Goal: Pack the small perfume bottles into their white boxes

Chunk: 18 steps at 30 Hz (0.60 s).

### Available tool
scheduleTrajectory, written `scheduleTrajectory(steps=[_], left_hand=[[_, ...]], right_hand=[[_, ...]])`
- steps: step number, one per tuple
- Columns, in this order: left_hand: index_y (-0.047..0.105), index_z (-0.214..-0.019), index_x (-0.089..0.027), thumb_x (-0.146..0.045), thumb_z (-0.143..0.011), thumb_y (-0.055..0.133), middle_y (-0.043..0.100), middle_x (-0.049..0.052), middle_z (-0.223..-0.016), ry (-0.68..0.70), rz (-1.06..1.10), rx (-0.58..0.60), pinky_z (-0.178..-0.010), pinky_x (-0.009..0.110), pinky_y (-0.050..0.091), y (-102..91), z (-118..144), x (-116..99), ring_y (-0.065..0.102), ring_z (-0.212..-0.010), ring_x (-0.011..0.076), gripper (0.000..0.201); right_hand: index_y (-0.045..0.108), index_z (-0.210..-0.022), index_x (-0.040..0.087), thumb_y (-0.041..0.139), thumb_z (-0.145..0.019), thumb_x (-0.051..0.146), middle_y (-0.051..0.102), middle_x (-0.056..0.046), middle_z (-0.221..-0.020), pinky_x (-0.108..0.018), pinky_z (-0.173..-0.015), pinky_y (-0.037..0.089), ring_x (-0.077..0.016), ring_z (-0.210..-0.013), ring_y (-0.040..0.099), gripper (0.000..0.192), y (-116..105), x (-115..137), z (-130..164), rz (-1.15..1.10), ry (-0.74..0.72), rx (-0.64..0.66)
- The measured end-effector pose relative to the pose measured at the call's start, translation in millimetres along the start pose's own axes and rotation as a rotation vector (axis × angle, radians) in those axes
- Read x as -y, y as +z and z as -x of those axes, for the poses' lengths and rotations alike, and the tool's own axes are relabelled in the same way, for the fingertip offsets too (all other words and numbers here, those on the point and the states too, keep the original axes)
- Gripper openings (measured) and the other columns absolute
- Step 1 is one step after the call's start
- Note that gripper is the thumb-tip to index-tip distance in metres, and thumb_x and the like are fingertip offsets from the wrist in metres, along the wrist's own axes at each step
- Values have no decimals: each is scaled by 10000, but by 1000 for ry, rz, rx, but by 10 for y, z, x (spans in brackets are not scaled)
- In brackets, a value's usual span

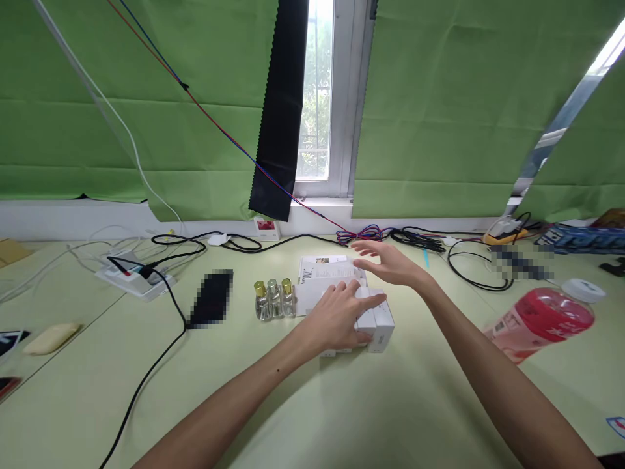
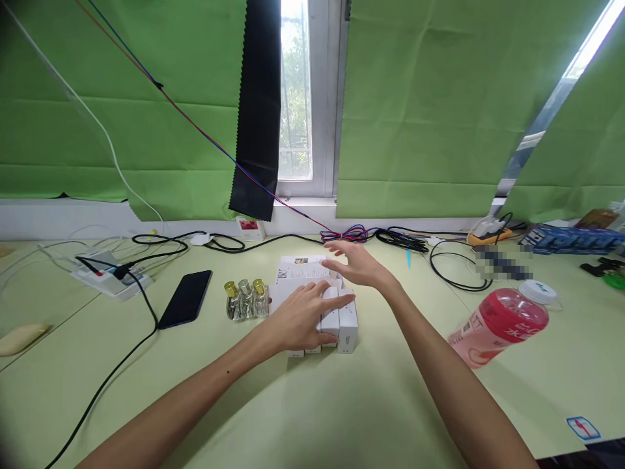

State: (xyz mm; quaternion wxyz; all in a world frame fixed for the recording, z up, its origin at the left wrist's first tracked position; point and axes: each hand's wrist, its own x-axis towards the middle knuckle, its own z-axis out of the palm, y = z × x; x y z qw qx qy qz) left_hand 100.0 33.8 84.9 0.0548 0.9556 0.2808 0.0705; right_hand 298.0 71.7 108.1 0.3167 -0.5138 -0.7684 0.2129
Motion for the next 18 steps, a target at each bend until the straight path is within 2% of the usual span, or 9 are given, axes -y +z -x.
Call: scheduleTrajectory(steps=[2, 4, 9, 11, 13, 15, 18], left_hand=[[457, -1460, -367, -470, -760, 795, 567, 108, -1167, 0, -10, 4, -855, 429, 479, 10, -35, 35, 579, -1037, 329, 784], [425, -1484, -355, -482, -738, 812, 573, 106, -1166, -2, -4, 5, -863, 435, 479, 10, -60, 57, 581, -1025, 325, 850], [349, -1532, -324, -649, -686, 801, 549, 119, -1305, -1, 178, -53, -929, 473, 482, -109, -2, 98, 527, -1156, 349, 1013], [366, -1522, -336, -702, -657, 790, 518, 114, -1382, -10, 215, -90, -969, 485, 471, -201, 92, 131, 469, -1252, 366, 1030], [376, -1515, -339, -689, -632, 813, 529, 115, -1380, -43, 185, -73, -971, 488, 471, -282, 214, 176, 457, -1276, 374, 1046], [361, -1524, -332, -607, -614, 862, 546, 116, -1370, -102, 151, -25, -949, 482, 480, -324, 334, 223, 488, -1251, 376, 1075], [334, -1534, -318, -470, -686, 853, 574, 106, -1363, -177, 179, 14, -941, 452, 485, -301, 459, 278, 539, -1226, 353, 1006]], right_hand=[[668, -1243, 225, 556, -954, 453, 716, -81, -1221, -388, -947, 550, -240, -1076, 687, 384, -91, 81, 157, -21, 16, 36], [651, -1271, 234, 525, -967, 488, 719, -81, -1204, -385, -936, 556, -239, -1072, 688, 415, -161, 156, 296, -32, 60, 76], [528, -1434, 238, 589, -919, 561, 596, -122, -1416, -450, -979, 534, -283, -1177, 634, 611, -227, 276, 520, -20, 92, 216], [487, -1472, 242, 625, -890, 582, 521, -125, -1500, -491, -1054, 479, -307, -1282, 565, 688, -203, 293, 572, 13, 89, 231], [456, -1496, 247, 679, -848, 588, 477, -125, -1537, -512, -1127, 408, -320, -1377, 478, 765, -150, 304, 612, 55, 86, 238], [429, -1516, 250, 742, -790, 595, 458, -130, -1543, -518, -1163, 362, -329, -1428, 410, 862, -68, 326, 642, 89, 81, 252], [391, -1535, 279, 809, -721, 592, 419, -129, -1555, -531, -1160, 356, -352, -1459, 338, 967, 89, 390, 658, 128, 86, 283]])
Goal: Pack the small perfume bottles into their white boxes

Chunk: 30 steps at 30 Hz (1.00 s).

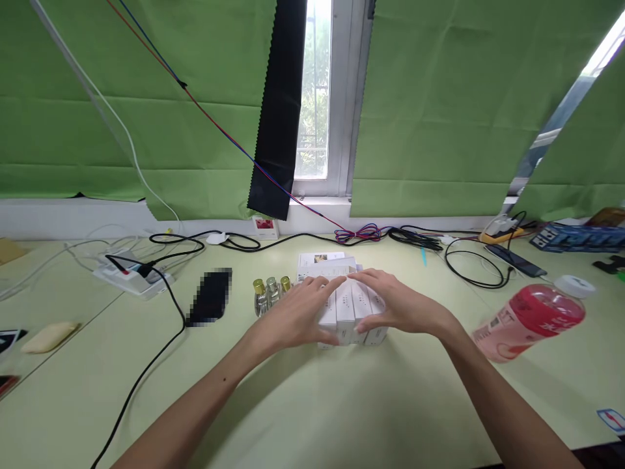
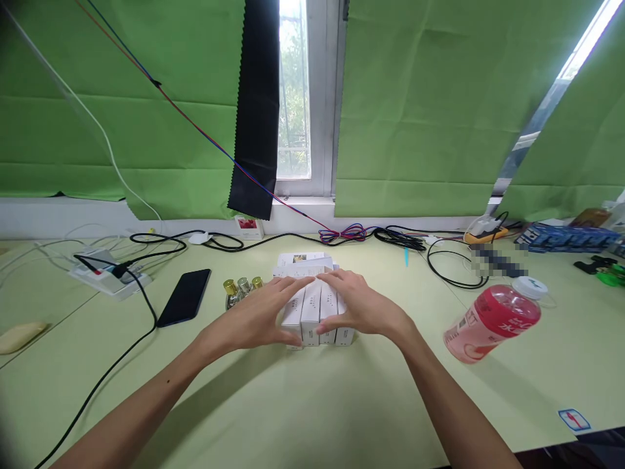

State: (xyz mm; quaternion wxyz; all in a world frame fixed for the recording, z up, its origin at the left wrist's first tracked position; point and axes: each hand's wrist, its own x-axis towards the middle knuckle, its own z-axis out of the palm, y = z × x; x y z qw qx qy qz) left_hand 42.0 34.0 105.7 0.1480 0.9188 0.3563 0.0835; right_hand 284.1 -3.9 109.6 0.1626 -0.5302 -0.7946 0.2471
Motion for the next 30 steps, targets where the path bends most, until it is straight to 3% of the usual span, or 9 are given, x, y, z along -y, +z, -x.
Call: scheduleTrajectory(steps=[5, 10, 13, 21, 25, 27, 29, 30], left_hand=[[381, -1476, -303, -424, -748, 803, 567, 84, -1390, -10, 139, -76, -942, 401, 491, 84, 80, 70, 558, -1247, 314, 850], [581, -1307, -268, -493, -712, 811, 617, 72, -1184, -66, 49, -54, -838, 410, 521, 53, 189, 58, 632, -1045, 309, 676], [642, -1242, -268, -519, -708, 812, 600, 67, -1143, -60, 34, -50, -818, 406, 530, 42, 254, 9, 633, -1027, 304, 614], [667, -1209, -260, -498, -698, 833, 590, 87, -1181, -37, 119, -87, -856, 427, 555, 174, 355, -107, 613, -1071, 306, 588], [660, -1235, -286, -524, -708, 824, 593, 90, -1248, -50, 167, -161, -899, 445, 562, 304, 398, -72, 631, -1091, 303, 601], [652, -1258, -298, -532, -708, 825, 597, 92, -1278, -53, 176, -231, -930, 466, 558, 384, 430, -16, 631, -1125, 312, 622], [645, -1278, -294, -524, -711, 830, 605, 96, -1302, -32, 191, -299, -967, 476, 551, 461, 469, 56, 628, -1162, 315, 639], [645, -1282, -289, -517, -710, 835, 610, 98, -1310, -19, 201, -325, -975, 475, 551, 494, 490, 95, 632, -1167, 313, 645]], right_hand=[[355, -1540, 294, 865, -711, 467, 432, -142, -1503, -536, -1128, 368, -373, -1450, 315, 988, 213, 141, -98, 114, -8, 15], [421, -1473, 283, 872, -732, 374, 489, -129, -1415, -494, -1081, 414, -341, -1346, 427, 873, 322, 145, -155, 204, -20, -17], [438, -1447, 267, 864, -748, 342, 505, -120, -1392, -468, -1050, 441, -323, -1289, 465, 822, 327, 116, -171, 226, -44, -24], [447, -1433, 257, 873, -737, 306, 527, -116, -1405, -484, -1065, 440, -318, -1290, 482, 817, 321, -55, -277, 254, -101, -102], [469, -1415, 238, 895, -712, 367, 495, -143, -1465, -548, -1147, 347, -356, -1391, 406, 832, 318, -21, -226, 285, -150, -207], [472, -1414, 240, 835, -788, 384, 470, -153, -1491, -542, -1119, 381, -360, -1409, 391, 738, 280, 88, -123, 265, -162, -294], [510, -1372, 248, 685, -927, 346, 543, -132, -1405, -485, -1046, 451, -314, -1311, 502, 488, 235, 231, 14, 198, -127, -339], [548, -1322, 234, 630, -962, 344, 602, -124, -1311, -442, -965, 496, -285, -1177, 591, 385, 222, 302, 85, 154, -86, -302]])
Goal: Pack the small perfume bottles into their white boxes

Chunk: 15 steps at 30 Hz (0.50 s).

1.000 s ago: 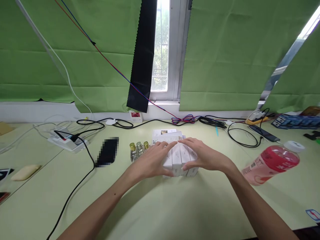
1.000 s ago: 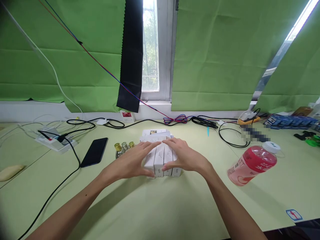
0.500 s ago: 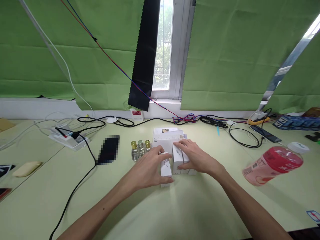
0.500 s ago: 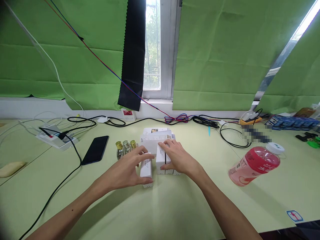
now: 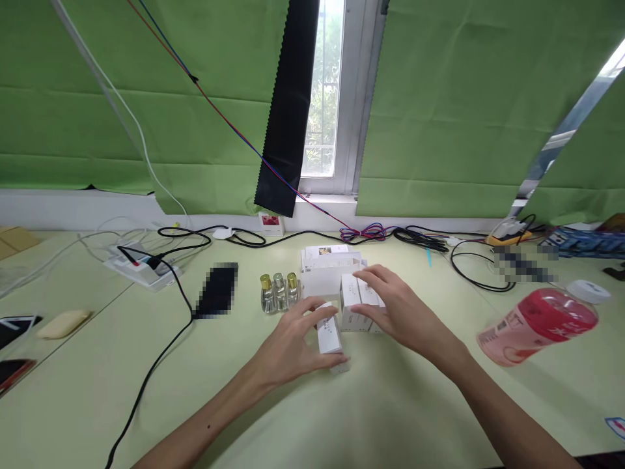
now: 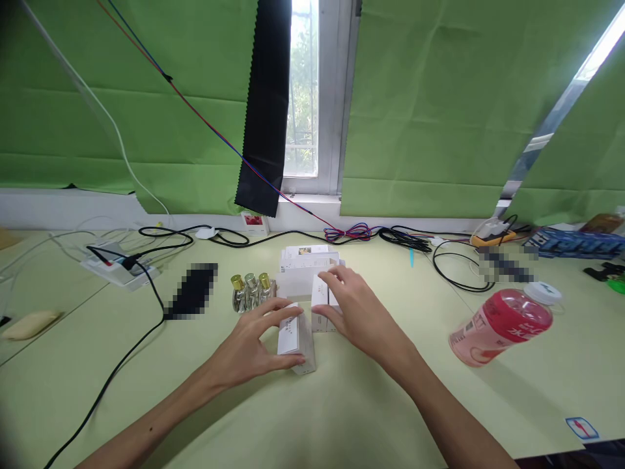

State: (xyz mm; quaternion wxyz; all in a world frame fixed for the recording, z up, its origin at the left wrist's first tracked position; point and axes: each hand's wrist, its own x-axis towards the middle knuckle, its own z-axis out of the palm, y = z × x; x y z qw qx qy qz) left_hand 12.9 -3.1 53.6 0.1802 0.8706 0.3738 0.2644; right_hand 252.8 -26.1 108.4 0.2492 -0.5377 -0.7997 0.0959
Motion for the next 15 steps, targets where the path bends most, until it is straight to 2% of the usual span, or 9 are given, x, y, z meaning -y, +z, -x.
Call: scheduleTrajectory(steps=[2, 4, 6, 9, 11, 15], left_hand=[[650, -1284, -274, -503, -708, 843, 615, 109, -1320, 27, 24, -46, -968, 465, 563, 23, 52, 81, 639, -1168, 310, 649], [651, -1290, -267, -487, -714, 845, 618, 116, -1328, 56, 47, -87, -955, 453, 576, 33, 91, 143, 641, -1174, 307, 646], [652, -1290, -267, -469, -720, 846, 629, 115, -1316, 85, 70, -120, -951, 439, 582, 34, 115, 181, 645, -1172, 298, 635], [657, -1267, -259, -447, -718, 854, 651, 112, -1278, 113, 85, -164, -955, 431, 579, 37, 130, 203, 659, -1146, 289, 613], [656, -1254, -251, -434, -712, 860, 655, 115, -1268, 125, 88, -193, -952, 433, 580, 48, 135, 210, 666, -1131, 287, 608], [640, -1244, -246, -416, -702, 870, 645, 114, -1265, 129, 143, -221, -859, 369, 618, 99, 145, 234, 661, -1129, 272, 613]], right_hand=[[601, -1245, 203, 642, -943, 425, 676, -105, -1125, -389, -798, 530, -254, -918, 662, 377, -37, 122, 108, -61, 93, 178], [612, -1266, 187, 729, -864, 481, 696, -106, -1083, -382, -782, 516, -276, -908, 662, 511, 17, 199, 193, -64, 122, 390], [624, -1252, 147, 773, -808, 522, 702, -133, -1075, -385, -777, 505, -319, -957, 659, 601, 150, 222, 240, -48, 181, 518], [624, -1231, 123, 852, -703, 551, 689, -157, -1117, -384, -789, 497, -353, -1003, 654, 717, 392, 169, 234, -70, 230, 570], [618, -1225, 117, 863, -677, 568, 680, -160, -1129, -371, -764, 497, -343, -975, 659, 750, 510, 100, 196, -101, 243, 554], [614, -1192, 129, 905, -620, 541, 681, -143, -1120, -358, -770, 498, -333, -998, 651, 763, 583, -22, 118, -156, 267, 508]])
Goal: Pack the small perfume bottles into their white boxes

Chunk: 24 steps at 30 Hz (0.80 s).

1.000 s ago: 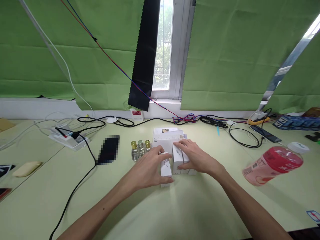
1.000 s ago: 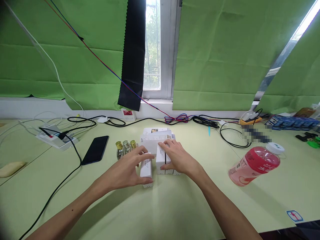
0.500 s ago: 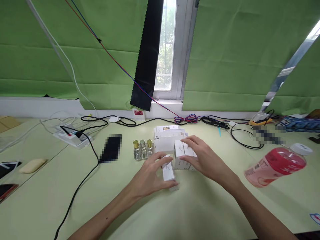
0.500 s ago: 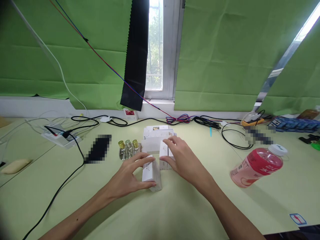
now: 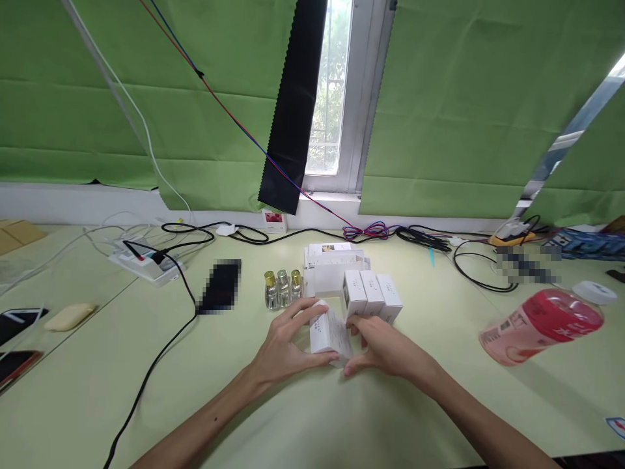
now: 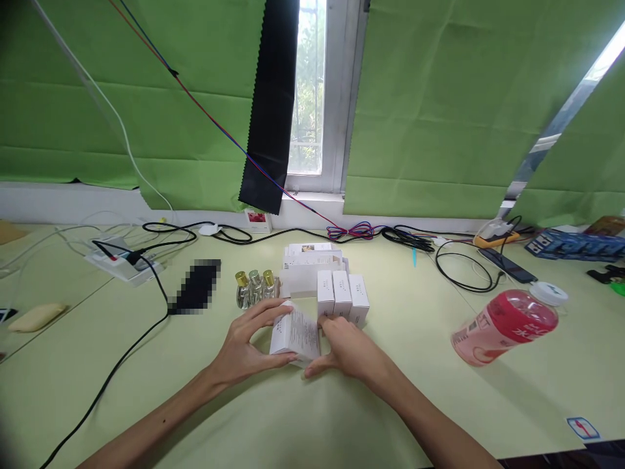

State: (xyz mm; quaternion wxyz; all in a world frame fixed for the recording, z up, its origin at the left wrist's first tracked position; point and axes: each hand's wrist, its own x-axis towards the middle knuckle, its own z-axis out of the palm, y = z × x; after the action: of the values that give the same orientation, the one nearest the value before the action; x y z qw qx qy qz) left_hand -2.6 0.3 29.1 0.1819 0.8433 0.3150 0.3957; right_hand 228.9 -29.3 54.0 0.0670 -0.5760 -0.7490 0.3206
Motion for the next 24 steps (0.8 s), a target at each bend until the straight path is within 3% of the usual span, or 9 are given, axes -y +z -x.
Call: scheduleTrajectory(steps=[3, 10, 12, 15, 18, 21, 24], left_hand=[[618, -1242, -255, -421, -687, 878, 626, 110, -1272, -48, 59, -18, -799, 329, 631, 44, 21, 18, 645, -1145, 268, 635], [517, -1196, -275, -409, -618, 910, 593, 95, -1279, -212, 263, -32, -854, 376, 612, 172, 117, 24, 623, -1176, 277, 711], [481, -1163, -269, -387, -611, 905, 573, 100, -1297, -260, 342, -14, -897, 401, 593, 181, 144, 28, 622, -1178, 276, 705], [464, -1089, -256, -353, -705, 814, 565, 104, -1299, -314, 395, 21, -935, 415, 568, 132, 163, 39, 614, -1190, 271, 528], [482, -1035, -244, -332, -834, 681, 584, 101, -1265, -336, 350, 48, -967, 415, 547, 29, 165, 54, 593, -1216, 259, 296], [557, -992, -232, -314, -908, 597, 579, 97, -1287, -326, 171, 72, -1036, 447, 501, -65, 172, 64, 570, -1239, 257, 123], [651, -954, -232, -308, -919, 576, 573, 98, -1306, -299, -35, 108, -1056, 488, 481, -104, 189, 64, 538, -1259, 289, 112]], right_hand=[[592, -1188, 133, 923, -594, 518, 657, -148, -1170, -380, -815, 503, -341, -1044, 634, 782, -25, -36, -14, -3, 0, -18], [468, -1351, 159, 926, -585, 456, 552, -174, -1323, -436, -954, 486, -369, -1196, 569, 941, 90, -47, 29, -9, -45, -46], [473, -1346, 158, 901, -623, 398, 562, -168, -1305, -438, -937, 493, -362, -1167, 585, 874, 120, -36, 42, 4, -46, -53], [516, -1283, 146, 858, -656, 336, 589, -161, -1249, -444, -906, 501, -357, -1113, 605, 739, 130, -10, 63, 33, -21, -56], [529, -1244, 126, 838, -660, 324, 594, -166, -1214, -446, -850, 515, -357, -1061, 618, 690, 132, 15, 76, 55, 13, -49], [526, -1223, 117, 827, -666, 324, 589, -169, -1203, -439, -820, 518, -358, -1048, 622, 666, 154, 31, 77, 70, 33, -65], [518, -1222, 128, 823, -667, 316, 584, -172, -1209, -426, -814, 516, -356, -1052, 625, 661, 181, 45, 72, 83, 53, -79]])
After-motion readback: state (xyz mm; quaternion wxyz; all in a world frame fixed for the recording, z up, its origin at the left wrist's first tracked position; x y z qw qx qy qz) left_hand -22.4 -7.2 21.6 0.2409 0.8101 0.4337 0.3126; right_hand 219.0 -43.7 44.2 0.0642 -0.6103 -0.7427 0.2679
